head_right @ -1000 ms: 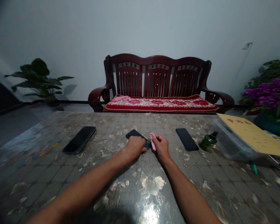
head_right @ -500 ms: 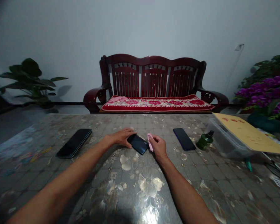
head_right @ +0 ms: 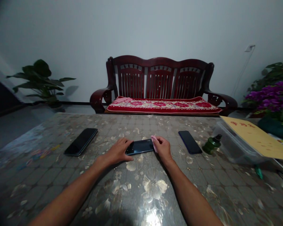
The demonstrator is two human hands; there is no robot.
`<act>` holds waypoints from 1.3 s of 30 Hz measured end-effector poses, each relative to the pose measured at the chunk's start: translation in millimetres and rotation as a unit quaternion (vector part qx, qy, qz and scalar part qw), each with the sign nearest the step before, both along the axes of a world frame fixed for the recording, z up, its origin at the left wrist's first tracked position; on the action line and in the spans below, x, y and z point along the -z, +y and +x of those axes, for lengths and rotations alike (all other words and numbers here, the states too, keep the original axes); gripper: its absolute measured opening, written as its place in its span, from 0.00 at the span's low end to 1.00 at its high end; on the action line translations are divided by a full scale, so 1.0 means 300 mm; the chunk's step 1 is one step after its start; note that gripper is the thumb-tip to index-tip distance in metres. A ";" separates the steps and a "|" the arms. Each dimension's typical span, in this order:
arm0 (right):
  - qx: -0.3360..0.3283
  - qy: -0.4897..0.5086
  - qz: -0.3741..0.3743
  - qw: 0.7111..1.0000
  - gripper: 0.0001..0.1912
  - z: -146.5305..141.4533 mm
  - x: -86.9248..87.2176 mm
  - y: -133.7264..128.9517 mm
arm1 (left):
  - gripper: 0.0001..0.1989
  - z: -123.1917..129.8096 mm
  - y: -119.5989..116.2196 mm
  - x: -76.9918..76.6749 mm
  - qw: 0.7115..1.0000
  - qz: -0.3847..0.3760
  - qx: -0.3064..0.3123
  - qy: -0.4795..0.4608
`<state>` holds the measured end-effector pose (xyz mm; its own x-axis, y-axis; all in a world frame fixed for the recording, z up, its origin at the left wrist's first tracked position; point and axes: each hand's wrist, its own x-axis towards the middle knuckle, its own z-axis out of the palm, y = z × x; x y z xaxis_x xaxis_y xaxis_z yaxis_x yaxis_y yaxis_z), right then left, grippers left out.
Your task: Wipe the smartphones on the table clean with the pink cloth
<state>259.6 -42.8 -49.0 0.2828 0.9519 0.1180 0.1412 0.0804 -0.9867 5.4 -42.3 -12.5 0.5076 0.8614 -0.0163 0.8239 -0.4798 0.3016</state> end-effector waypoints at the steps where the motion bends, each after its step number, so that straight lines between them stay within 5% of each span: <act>1: 0.002 -0.044 0.019 0.999 0.25 0.007 -0.003 0.005 | 0.41 -0.027 0.001 0.008 1.000 -0.010 0.010 -0.019; 5: -0.006 -0.255 0.080 0.964 0.19 0.029 -0.031 0.012 | 0.40 -0.105 0.019 0.050 0.997 -0.009 0.005 -0.082; 9: -0.034 -0.405 0.053 0.912 0.16 0.020 -0.063 0.007 | 0.38 -0.122 0.037 0.084 0.995 -0.005 0.007 -0.104; 22: -0.062 -0.603 -0.102 0.789 0.15 -0.059 -0.146 0.012 | 0.34 -0.111 0.060 0.116 0.989 0.021 -0.002 -0.150; 30: -0.094 -0.611 -0.076 0.782 0.14 -0.137 -0.147 0.012 | 0.31 -0.104 0.067 0.108 0.984 0.025 0.004 -0.176; 39: -0.052 -0.601 -0.082 0.794 0.15 -0.103 -0.132 0.018 | 0.30 -0.099 0.060 0.101 0.983 0.030 -0.001 -0.180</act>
